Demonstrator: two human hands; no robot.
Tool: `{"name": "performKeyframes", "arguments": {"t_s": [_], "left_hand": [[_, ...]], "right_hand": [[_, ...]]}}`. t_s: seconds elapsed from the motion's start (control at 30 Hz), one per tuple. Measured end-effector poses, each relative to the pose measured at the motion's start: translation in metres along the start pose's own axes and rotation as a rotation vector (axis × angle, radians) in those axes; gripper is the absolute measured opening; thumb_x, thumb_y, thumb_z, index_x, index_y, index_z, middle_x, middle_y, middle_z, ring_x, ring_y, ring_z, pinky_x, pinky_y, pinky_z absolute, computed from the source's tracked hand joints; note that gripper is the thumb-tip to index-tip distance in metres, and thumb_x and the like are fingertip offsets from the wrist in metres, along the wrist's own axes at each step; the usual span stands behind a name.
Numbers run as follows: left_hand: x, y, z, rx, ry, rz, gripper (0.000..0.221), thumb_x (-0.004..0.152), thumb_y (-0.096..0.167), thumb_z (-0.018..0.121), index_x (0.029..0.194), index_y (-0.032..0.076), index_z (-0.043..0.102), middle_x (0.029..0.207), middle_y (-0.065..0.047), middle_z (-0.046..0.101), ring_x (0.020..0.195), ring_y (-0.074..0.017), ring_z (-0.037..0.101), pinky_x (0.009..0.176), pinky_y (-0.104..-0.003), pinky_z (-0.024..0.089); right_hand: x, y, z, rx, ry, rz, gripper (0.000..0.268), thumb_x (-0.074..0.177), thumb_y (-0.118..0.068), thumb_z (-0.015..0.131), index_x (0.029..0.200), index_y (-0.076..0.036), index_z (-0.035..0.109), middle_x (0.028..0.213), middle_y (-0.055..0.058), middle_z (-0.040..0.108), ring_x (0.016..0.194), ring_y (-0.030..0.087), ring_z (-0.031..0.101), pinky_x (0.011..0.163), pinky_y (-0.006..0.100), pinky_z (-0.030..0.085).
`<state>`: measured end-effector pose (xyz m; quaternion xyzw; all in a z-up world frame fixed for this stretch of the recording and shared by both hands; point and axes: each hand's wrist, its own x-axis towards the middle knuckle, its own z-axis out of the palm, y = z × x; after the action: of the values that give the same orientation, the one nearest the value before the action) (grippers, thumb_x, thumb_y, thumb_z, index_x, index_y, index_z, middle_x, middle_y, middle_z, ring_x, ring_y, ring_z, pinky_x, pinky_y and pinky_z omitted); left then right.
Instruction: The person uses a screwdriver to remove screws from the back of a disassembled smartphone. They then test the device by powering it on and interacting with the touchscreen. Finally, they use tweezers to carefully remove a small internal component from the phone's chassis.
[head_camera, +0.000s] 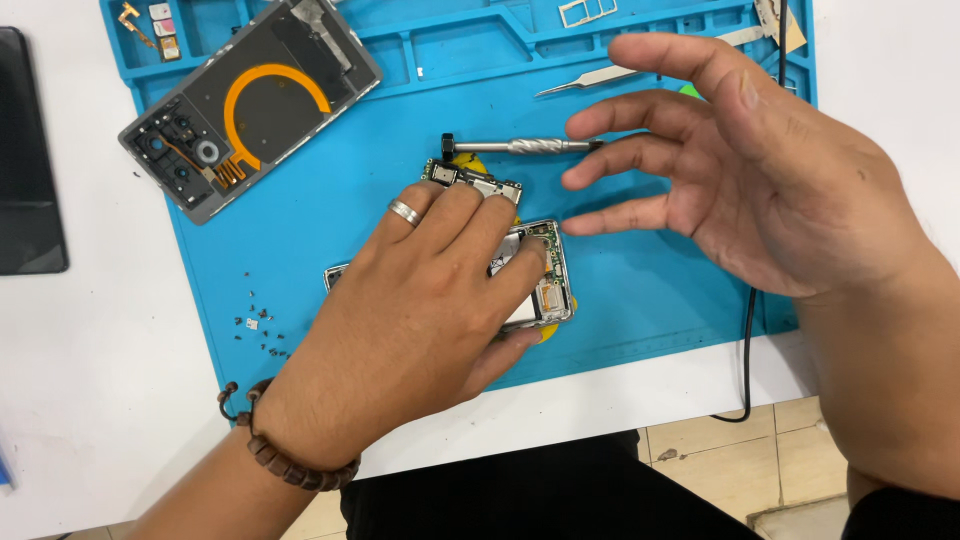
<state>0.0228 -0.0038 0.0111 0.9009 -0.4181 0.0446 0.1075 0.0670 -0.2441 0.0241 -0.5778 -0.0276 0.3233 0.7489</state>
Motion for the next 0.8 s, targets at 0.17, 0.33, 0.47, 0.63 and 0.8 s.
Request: {"name": "performKeyframes", "arguments": {"t_s": [0.17, 0.33, 0.47, 0.63, 0.8], "left_hand": [[-0.004, 0.001, 0.0, 0.057, 0.033, 0.014, 0.056, 0.082, 0.055, 0.071, 0.113, 0.011, 0.057, 0.1, -0.008, 0.053, 0.096, -0.0266, 0.052, 0.09, -0.041, 0.044], [-0.01, 0.005, 0.004, 0.013, 0.053, -0.023, 0.05, 0.089, 0.05, 0.065, 0.117, 0.01, 0.057, 0.105, -0.011, 0.056, 0.1, -0.0283, 0.053, 0.091, -0.043, 0.045], [-0.012, 0.006, 0.006, 0.022, 0.084, -0.013, 0.046, 0.088, 0.047, 0.069, 0.116, 0.011, 0.059, 0.111, -0.012, 0.057, 0.102, -0.0277, 0.054, 0.091, -0.043, 0.046], [-0.011, 0.006, 0.005, 0.036, 0.089, 0.0, 0.042, 0.088, 0.044, 0.07, 0.112, 0.012, 0.061, 0.108, -0.011, 0.057, 0.099, -0.0279, 0.054, 0.089, -0.043, 0.048], [-0.011, 0.005, 0.006, -0.002, 0.093, -0.008, 0.044, 0.086, 0.044, 0.072, 0.115, 0.011, 0.061, 0.105, -0.011, 0.055, 0.098, -0.0283, 0.054, 0.088, -0.043, 0.048]], "right_hand": [[0.0, 0.0, 0.006, 0.043, -0.032, 0.025, 0.062, 0.087, -0.042, 0.053, 0.137, -0.01, 0.035, 0.126, 0.021, 0.052, 0.112, 0.035, 0.061, 0.09, 0.053, 0.06], [0.0, 0.0, 0.01, 0.054, -0.087, 0.039, 0.065, 0.089, -0.043, 0.053, 0.14, -0.009, 0.033, 0.128, 0.02, 0.051, 0.113, 0.033, 0.06, 0.091, 0.051, 0.06], [-0.002, 0.002, 0.01, 0.139, -0.075, 0.046, 0.064, 0.089, -0.042, 0.058, 0.139, -0.008, 0.036, 0.128, 0.022, 0.051, 0.114, 0.035, 0.059, 0.093, 0.054, 0.058], [-0.004, 0.002, 0.01, 0.177, -0.101, 0.043, 0.065, 0.091, -0.042, 0.057, 0.14, -0.007, 0.034, 0.13, 0.022, 0.05, 0.117, 0.037, 0.058, 0.096, 0.055, 0.055], [-0.004, 0.001, 0.009, 0.216, -0.131, 0.066, 0.064, 0.094, -0.043, 0.055, 0.142, -0.008, 0.033, 0.134, 0.024, 0.047, 0.121, 0.037, 0.055, 0.099, 0.054, 0.052]]}}
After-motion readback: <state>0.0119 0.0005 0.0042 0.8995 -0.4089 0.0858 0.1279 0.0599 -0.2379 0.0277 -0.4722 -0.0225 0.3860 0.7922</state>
